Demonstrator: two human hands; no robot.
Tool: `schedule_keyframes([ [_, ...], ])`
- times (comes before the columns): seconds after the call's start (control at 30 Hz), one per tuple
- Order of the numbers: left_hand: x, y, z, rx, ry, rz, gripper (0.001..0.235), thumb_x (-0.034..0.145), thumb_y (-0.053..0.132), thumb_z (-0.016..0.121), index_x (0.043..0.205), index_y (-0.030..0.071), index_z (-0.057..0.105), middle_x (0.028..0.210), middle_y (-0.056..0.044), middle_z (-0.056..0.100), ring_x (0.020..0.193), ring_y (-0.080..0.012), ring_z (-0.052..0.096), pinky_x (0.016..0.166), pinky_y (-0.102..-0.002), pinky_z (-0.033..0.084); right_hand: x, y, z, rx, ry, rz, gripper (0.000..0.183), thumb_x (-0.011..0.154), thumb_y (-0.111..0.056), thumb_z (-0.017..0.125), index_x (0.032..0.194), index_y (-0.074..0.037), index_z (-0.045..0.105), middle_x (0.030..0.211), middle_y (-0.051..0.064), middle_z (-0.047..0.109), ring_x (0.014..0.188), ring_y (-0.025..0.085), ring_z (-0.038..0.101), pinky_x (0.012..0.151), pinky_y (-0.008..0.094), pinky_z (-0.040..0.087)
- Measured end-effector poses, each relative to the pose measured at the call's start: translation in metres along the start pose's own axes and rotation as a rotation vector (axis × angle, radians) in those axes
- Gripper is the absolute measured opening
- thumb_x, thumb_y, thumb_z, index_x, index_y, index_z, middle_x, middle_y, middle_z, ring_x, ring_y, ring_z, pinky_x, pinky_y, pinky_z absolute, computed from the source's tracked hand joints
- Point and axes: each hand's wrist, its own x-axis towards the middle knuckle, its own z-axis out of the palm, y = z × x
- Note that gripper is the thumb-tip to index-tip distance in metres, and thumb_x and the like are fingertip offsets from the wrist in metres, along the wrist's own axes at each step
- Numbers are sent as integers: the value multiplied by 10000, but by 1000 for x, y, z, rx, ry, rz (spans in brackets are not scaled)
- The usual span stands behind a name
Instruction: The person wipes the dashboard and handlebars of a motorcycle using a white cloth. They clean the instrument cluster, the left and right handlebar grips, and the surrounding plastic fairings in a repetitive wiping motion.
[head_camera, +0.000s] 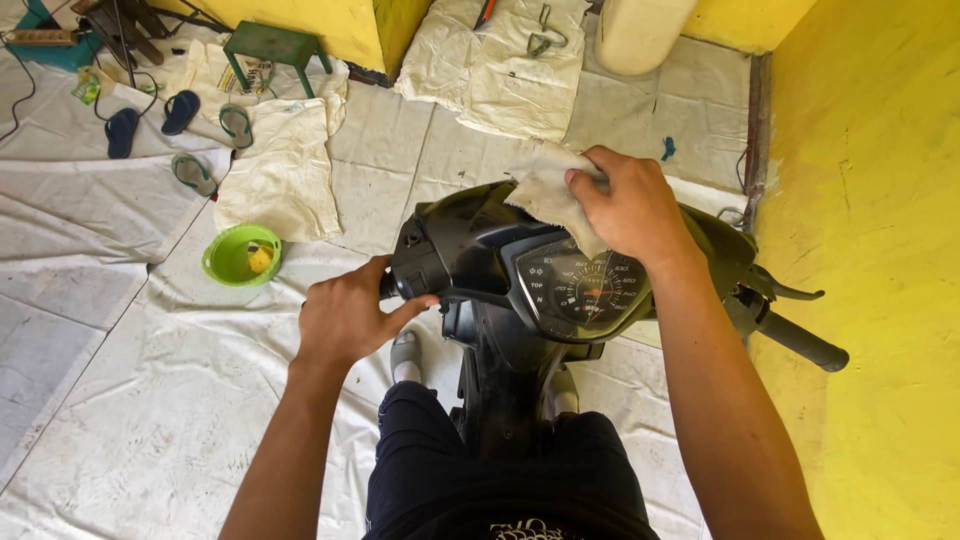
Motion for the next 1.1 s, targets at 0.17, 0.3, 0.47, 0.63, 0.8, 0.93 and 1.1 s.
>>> schedule_keyframes([
  [0.17, 4, -7, 7, 62, 153, 113, 766, 827, 780, 616, 1054, 56, 717, 716, -146, 727, 642, -379, 716, 588, -478, 556, 6, 5, 3, -18, -29, 17, 368, 945, -328, 635, 1136, -23, 711, 844, 257, 715, 794, 434, 691, 782, 486, 529],
  [0.3, 6, -4, -1, 56, 105, 122, 763, 827, 781, 617, 1034, 52, 703, 688, -142, 718, 644, -378, 716, 604, -489, 561, 9, 11, 3, -61, -98, 44, 392, 953, -366, 624, 1157, -41, 704, 881, 241, 727, 848, 423, 694, 802, 492, 521],
  [0.47, 7, 5, -12, 21, 58, 89, 823, 691, 804, 697, 1074, 76, 709, 757, -144, 736, 686, -387, 731, 639, -500, 563, 9, 7, 1, -56, -129, 59, 429, 938, -410, 629, 1183, -65, 699, 897, 232, 731, 875, 418, 693, 807, 488, 518],
  [0.63, 7, 7, -20, 12, -40, 37, 896, 615, 837, 724, 1128, 103, 700, 784, -120, 756, 796, -344, 751, 722, -472, 571, 6, 2, 1, -43, -118, 49, 436, 930, -402, 638, 1201, -68, 708, 863, 241, 736, 841, 415, 707, 797, 479, 530],
  [0.8, 18, 11, -21, -142, -105, -122, 1057, 537, 796, 804, 1329, 128, 592, 991, -123, 778, 951, -335, 736, 831, -477, 526, 6, -3, 0, -5, -122, 109, 483, 930, -367, 643, 1272, -30, 684, 886, 273, 738, 812, 377, 741, 814, 449, 550],
  [0.93, 18, 15, -26, -148, 29, 63, 1271, 515, 766, 867, 1552, 169, 438, 1369, -181, 640, 1115, -428, 655, 858, -549, 504, 10, 3, 2, -3, -115, 115, 492, 919, -357, 653, 1286, -32, 678, 902, 273, 741, 824, 365, 742, 823, 439, 553],
  [1.1, 17, 4, -17, -260, -17, 64, 1101, 538, 700, 831, 1519, 327, 500, 1434, -18, 677, 1116, -324, 711, 946, -459, 529, 7, -4, -6, 46, -124, 121, 409, 931, -326, 658, 1217, -41, 724, 959, 228, 767, 852, 329, 746, 862, 437, 553],
])
